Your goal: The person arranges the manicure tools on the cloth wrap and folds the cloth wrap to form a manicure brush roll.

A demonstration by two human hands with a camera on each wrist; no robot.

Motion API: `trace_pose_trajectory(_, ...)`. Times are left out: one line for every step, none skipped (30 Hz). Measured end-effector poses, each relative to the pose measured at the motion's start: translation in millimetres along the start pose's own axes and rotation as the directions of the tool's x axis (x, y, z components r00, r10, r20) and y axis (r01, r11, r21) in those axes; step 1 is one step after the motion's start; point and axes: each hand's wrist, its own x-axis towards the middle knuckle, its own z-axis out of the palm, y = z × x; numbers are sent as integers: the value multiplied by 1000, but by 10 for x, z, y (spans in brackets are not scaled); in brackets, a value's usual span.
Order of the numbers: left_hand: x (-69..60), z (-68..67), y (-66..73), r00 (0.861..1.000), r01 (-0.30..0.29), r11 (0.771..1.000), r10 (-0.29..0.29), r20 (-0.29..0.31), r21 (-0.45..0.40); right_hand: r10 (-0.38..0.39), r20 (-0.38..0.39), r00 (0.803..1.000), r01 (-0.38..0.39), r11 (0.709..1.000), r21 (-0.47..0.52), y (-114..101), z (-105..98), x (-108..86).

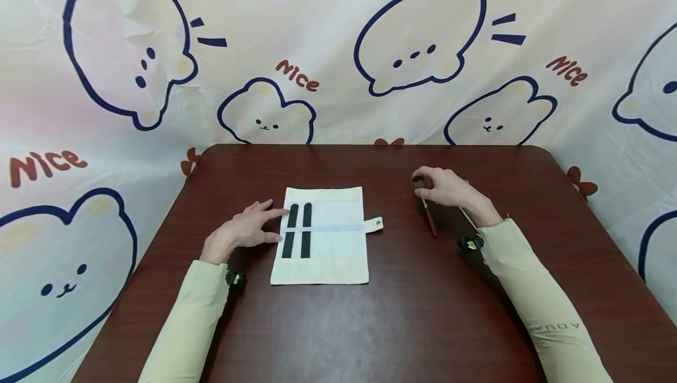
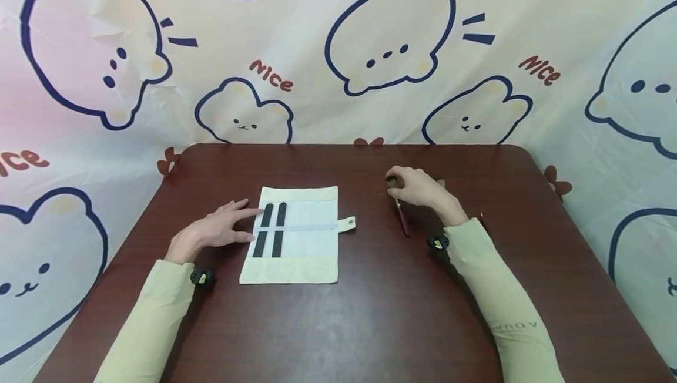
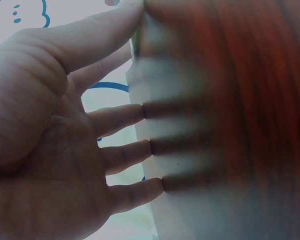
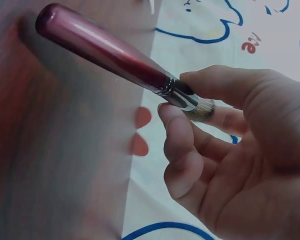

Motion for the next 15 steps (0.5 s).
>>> trace_pose_trajectory(1, 1, -1, 1000, 1, 1000, -1, 1, 3, -7, 2, 1000, 7, 1000, 13, -22, -1, 10)
trace_pose_trajectory(1, 1, -1, 1000, 2, 1000, -2, 2, 2, -14, 3, 1000, 14, 999, 31, -42, -1, 19)
trace_pose_trajectory(1, 0, -1, 1000, 1, 1000, -1, 2, 3, -20, 3, 1000, 20, 999, 50, -60, -1, 28)
trace_pose_trajectory(1, -1, 0, 1000, -1, 1000, 1, 2, 0, -29, 2, 1000, 29, 997, 71, -78, -3, 36)
trace_pose_trajectory(0, -3, 0, 1000, -2, 1000, 2, 2, -2, -42, 2, 999, 42, 994, 97, -98, -4, 43)
trace_pose_trajectory(-1, -4, 1, 1000, -3, 1000, 3, 1, -5, -57, 3, 998, 56, 991, 122, -115, -5, 51)
trace_pose_trajectory(-3, -5, 1, 1000, -3, 1000, 3, 2, -6, -72, 2, 997, 71, 987, 146, -132, -6, 60)
trace_pose_trajectory(-4, -6, 1, 1000, -3, 1000, 3, 2, -7, -87, 0, 996, 86, 982, 169, -149, -7, 71)
trace_pose_trajectory(-6, -6, 1, 1000, -4, 1000, 4, 3, -6, -100, -4, 995, 99, 977, 191, -168, -8, 83)
trace_pose_trajectory(-7, -5, 1, 1000, -5, 1000, 5, 1, -7, -111, -6, 994, 110, 971, 214, -184, -8, 99)
trace_pose_trajectory(-8, -4, 0, 1000, -7, 1000, 7, 0, -7, -121, -8, 993, 120, 964, 238, -200, -8, 115)
trace_pose_trajectory(-9, -2, -1, 1000, -9, 1000, 9, -1, -7, -128, -12, 992, 127, 958, 256, -214, -5, 135)
trace_pose_trajectory(-10, 0, -2, 1000, -12, 1000, 12, -3, -7, -133, -16, 991, 132, 952, 277, -227, -1, 155)
trace_pose_trajectory(-11, 2, -3, 1000, -14, 1000, 14, -6, -7, -135, -20, 991, 134, 945, 298, -242, 4, 175)
trace_pose_trajectory(-12, 4, -5, 1000, -17, 1000, 17, -7, -9, -137, -22, 990, 137, 938, 317, -255, 11, 196)
